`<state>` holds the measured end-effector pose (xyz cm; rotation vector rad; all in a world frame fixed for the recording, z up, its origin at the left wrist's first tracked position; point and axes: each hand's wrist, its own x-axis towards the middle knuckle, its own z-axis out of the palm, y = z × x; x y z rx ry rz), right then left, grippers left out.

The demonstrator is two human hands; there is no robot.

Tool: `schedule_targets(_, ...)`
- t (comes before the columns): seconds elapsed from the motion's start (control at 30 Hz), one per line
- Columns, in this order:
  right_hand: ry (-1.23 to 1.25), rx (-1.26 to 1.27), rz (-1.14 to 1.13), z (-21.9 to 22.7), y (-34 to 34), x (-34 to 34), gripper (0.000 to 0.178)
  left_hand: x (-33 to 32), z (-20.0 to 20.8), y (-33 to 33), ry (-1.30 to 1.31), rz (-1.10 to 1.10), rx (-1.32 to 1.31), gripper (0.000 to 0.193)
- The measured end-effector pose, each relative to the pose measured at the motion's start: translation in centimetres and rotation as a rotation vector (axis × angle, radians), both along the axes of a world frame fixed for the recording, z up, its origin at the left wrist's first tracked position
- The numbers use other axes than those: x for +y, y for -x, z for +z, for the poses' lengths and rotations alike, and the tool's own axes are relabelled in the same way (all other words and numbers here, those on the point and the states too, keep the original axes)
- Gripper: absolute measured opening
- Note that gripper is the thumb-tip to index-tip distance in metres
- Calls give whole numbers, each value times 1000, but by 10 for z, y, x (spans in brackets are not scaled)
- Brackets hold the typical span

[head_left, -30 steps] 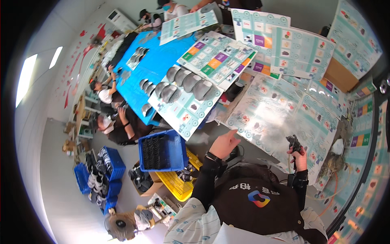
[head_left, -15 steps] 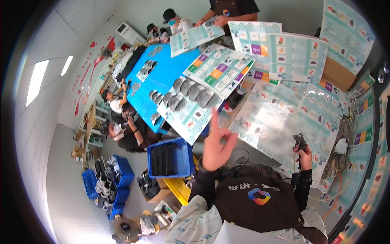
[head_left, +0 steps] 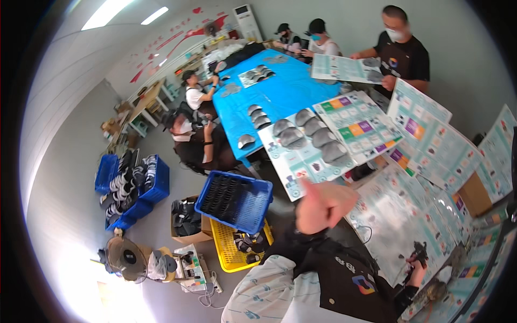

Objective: Organizing shoe upper components and using a heat gun on them at a workstation.

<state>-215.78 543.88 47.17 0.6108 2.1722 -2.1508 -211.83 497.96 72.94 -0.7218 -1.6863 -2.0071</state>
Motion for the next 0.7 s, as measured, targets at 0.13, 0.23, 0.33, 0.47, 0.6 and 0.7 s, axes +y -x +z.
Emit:
schedule_targets(0.13, -17, -56, 80, 17, 12, -20, 26, -4, -17, -3, -495, -591, -175, 98)
schedule_targets(0.23, -40, -60, 139, 2, 11, -8, 28, 9, 26, -38, -702, -890, -113, 113)
schedule_targets(0.33, -57, -52, 221, 7, 26, -36, 30, 11, 30, -8, -611, -956, 112, 105)
schedule_targets(0.47, -44, -22, 186, 18, 23, -52, 16, -10, -21, 41, -729, -845, -186, 90)
schedule_targets(0.6, -88, -46, 233, 13, 22, -42, 19, -3, -28, 37, -704, -820, -244, 89)
schedule_targets(0.7, -112, -62, 251, 10, 23, -34, 28, 0, -27, 41, -691, -820, -270, 89)
